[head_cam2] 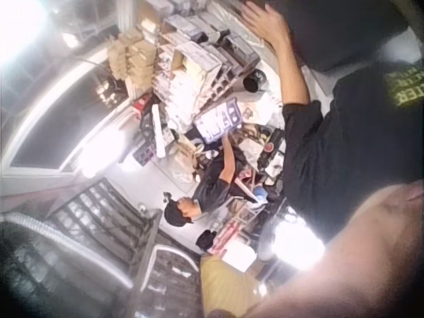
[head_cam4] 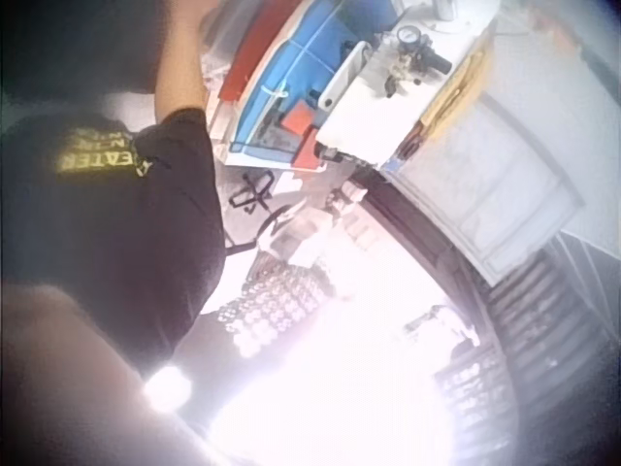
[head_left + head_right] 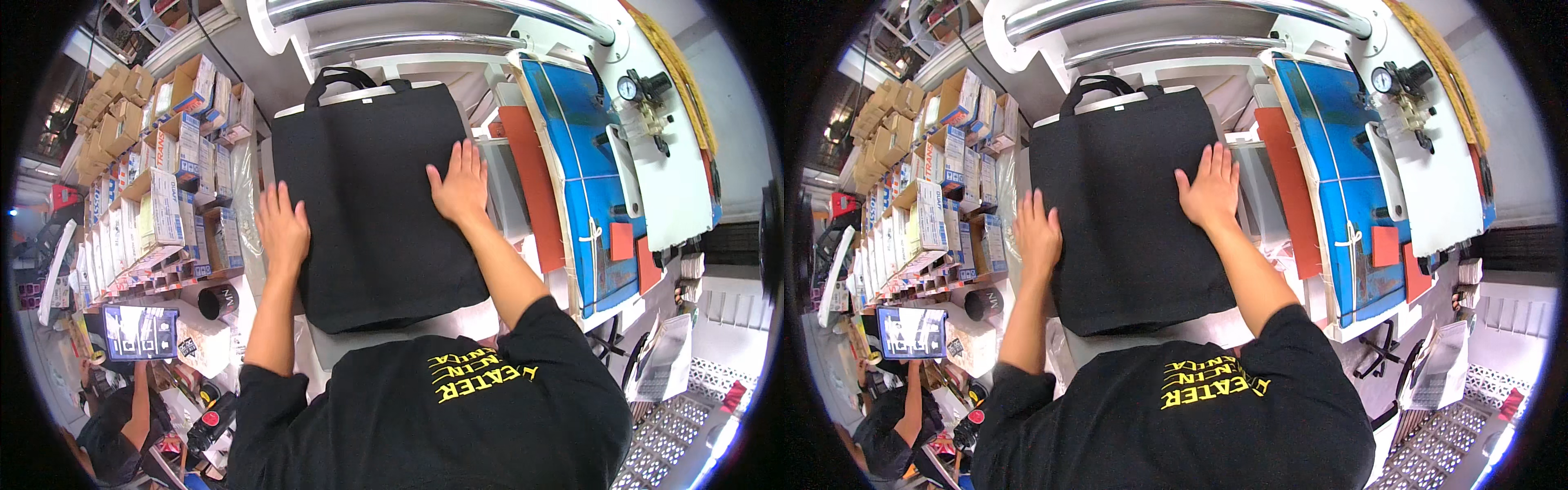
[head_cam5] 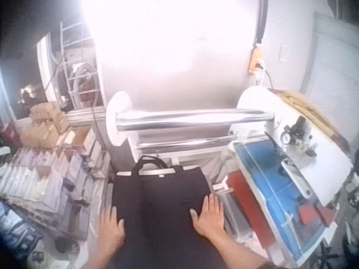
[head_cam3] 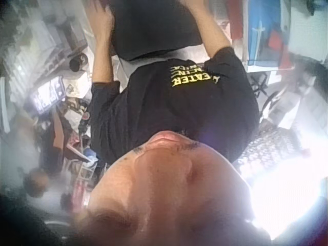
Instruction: The person cuts a stencil with scissors, aligns a black tote bag on a heat press, and positions the stencil and a floral border on the bag.
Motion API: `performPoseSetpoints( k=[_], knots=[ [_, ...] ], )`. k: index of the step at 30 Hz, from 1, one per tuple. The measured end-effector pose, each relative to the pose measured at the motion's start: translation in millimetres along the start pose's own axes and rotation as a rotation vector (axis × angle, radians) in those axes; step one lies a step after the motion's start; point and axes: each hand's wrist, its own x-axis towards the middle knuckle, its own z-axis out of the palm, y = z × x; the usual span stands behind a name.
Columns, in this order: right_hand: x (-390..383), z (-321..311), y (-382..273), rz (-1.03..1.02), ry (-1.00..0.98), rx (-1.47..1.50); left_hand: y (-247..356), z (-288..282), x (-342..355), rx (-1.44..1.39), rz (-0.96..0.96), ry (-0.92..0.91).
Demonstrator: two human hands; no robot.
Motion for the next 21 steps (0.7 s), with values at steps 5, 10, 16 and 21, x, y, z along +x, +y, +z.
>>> performPoseSetpoints(
  k=[5,10,16,21],
  knots=[
    [-114,-28,35,0.011,0.152,0.092,5,-42,-100,-0.073,-0.318,-0.055],
    [-138,-32,59,0.101,0.165,0.398,-2,-48,-118,-0.22,-0.392,-0.175],
    [-139,-33,60,0.093,0.163,0.419,-10,-51,-120,-0.339,-0.416,-0.153],
    [-136,-39,61,0.311,0.01,0.433,-12,-53,-122,-0.29,-0.417,-0.201]
  ],
)
